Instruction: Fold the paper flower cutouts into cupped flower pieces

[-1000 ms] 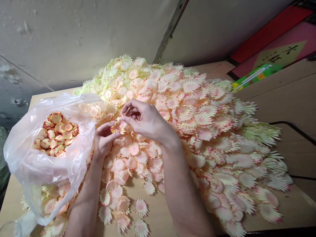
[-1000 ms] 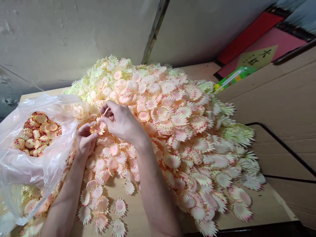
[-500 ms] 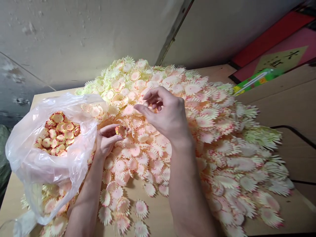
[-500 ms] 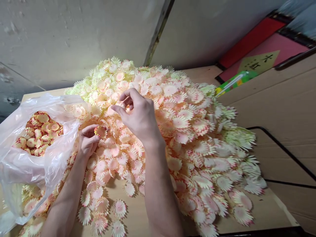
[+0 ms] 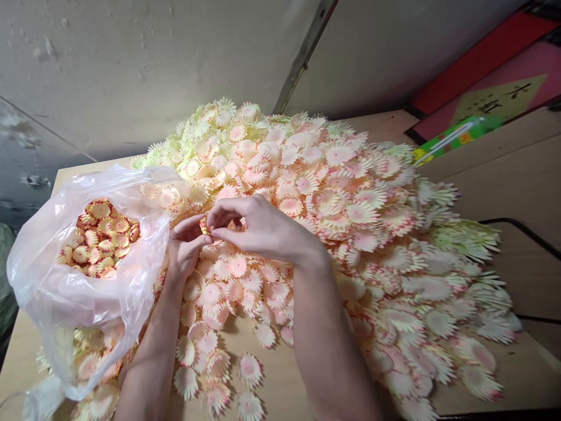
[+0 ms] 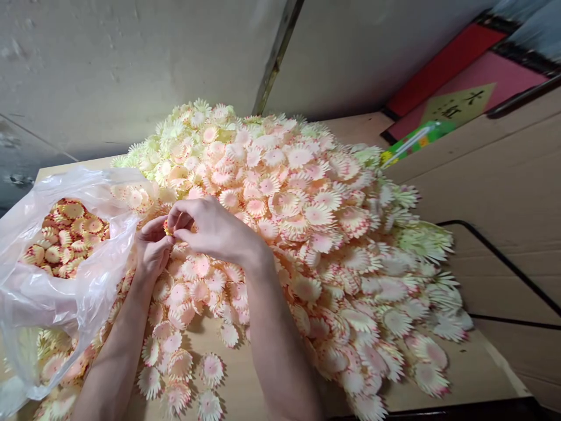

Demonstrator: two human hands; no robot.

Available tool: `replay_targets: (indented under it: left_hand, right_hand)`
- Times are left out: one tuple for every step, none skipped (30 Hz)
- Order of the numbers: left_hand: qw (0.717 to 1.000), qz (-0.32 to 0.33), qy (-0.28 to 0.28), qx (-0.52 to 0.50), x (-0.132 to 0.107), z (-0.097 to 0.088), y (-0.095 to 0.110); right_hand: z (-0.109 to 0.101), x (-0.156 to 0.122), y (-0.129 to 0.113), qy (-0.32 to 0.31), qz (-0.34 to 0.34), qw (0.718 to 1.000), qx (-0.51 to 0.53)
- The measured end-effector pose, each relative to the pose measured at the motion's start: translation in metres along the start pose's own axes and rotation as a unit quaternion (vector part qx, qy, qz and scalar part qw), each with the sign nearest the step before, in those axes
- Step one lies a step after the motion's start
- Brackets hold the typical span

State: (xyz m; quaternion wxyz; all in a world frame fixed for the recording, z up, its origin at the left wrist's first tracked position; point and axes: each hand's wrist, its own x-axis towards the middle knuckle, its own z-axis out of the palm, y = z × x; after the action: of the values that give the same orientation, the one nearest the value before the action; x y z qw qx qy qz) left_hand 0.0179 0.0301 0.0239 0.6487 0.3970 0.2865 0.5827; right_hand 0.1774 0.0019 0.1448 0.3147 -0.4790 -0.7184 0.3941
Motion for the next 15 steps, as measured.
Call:
replay_targets:
  left_hand:
    - [1.0,-0.001,-0.001,0.0,-0.0001,0.0001,0.0002]
    - [1.0,-0.004,-0.003,0.001,-0.0003,0.0003,0.0005]
    - [1.0,-0.008,-0.003,0.002,-0.0006,0.0007,0.001]
    - [1.0,-0.01,-0.004,0.003,-0.0009,0.0013,0.0016]
    - [1.0,-0.012,-0.003,0.002,-0.0013,0.0019,0.0022]
    - [1.0,-0.014,-0.003,0.001,-0.0016,0.0025,0.0028]
    - [1.0,-0.015,-0.003,-0.003,-0.0018,0.0032,0.0034]
    - [1.0,-0.017,-0.003,-0.006,-0.002,0.0038,0.0039]
    - [1.0,-0.018,-0.004,-0.008,-0.0021,0.0043,0.0042]
    - [1.0,-0.02,-0.003,-0.008,-0.0022,0.0046,0.0045]
    - [1.0,-0.022,-0.001,-0.005,-0.0023,0.0048,0.0046]
    - [1.0,-0.024,0.003,0.0,-0.0023,0.0047,0.0046]
    - [1.0,-0.026,0.006,0.006,-0.0023,0.0044,0.0044]
    - [1.0,-0.027,0.008,0.011,-0.0024,0.0039,0.004]
    - [0.999,-0.027,0.006,0.016,-0.0024,0.0032,0.0035]
  right_hand:
    - [0.0003,0.0001,0.0012,0.007,-0.004,1.0,-0.003]
    - [0.0005,0.0,0.0023,0.017,-0.007,1.0,-0.007]
    - [0.0005,-0.0002,0.0032,0.029,-0.01,0.999,-0.011]
    - [0.0005,-0.0004,0.0038,0.04,-0.011,0.999,-0.015]
    - [0.0004,-0.0006,0.0043,0.049,-0.012,0.999,-0.018]
    - [0.0003,-0.0008,0.0045,0.055,-0.012,0.998,-0.019]
    - [0.0001,-0.0009,0.0045,0.06,-0.012,0.998,-0.018]
    - [0.0,-0.001,0.0045,0.061,-0.01,0.998,-0.016]
    - [-0.0002,-0.001,0.0043,0.061,-0.009,0.998,-0.014]
    - [-0.0004,-0.0009,0.0041,0.06,-0.007,0.998,-0.013]
    - [-0.0006,-0.0008,0.0038,0.059,-0.006,0.998,-0.013]
    - [-0.0008,-0.0008,0.0035,0.057,-0.005,0.998,-0.012]
    - [-0.001,-0.0007,0.0032,0.055,-0.005,0.998,-0.012]
    - [-0.0011,-0.0006,0.0029,0.049,-0.005,0.999,-0.012]
    - [-0.0011,-0.0005,0.0027,0.041,-0.004,0.999,-0.014]
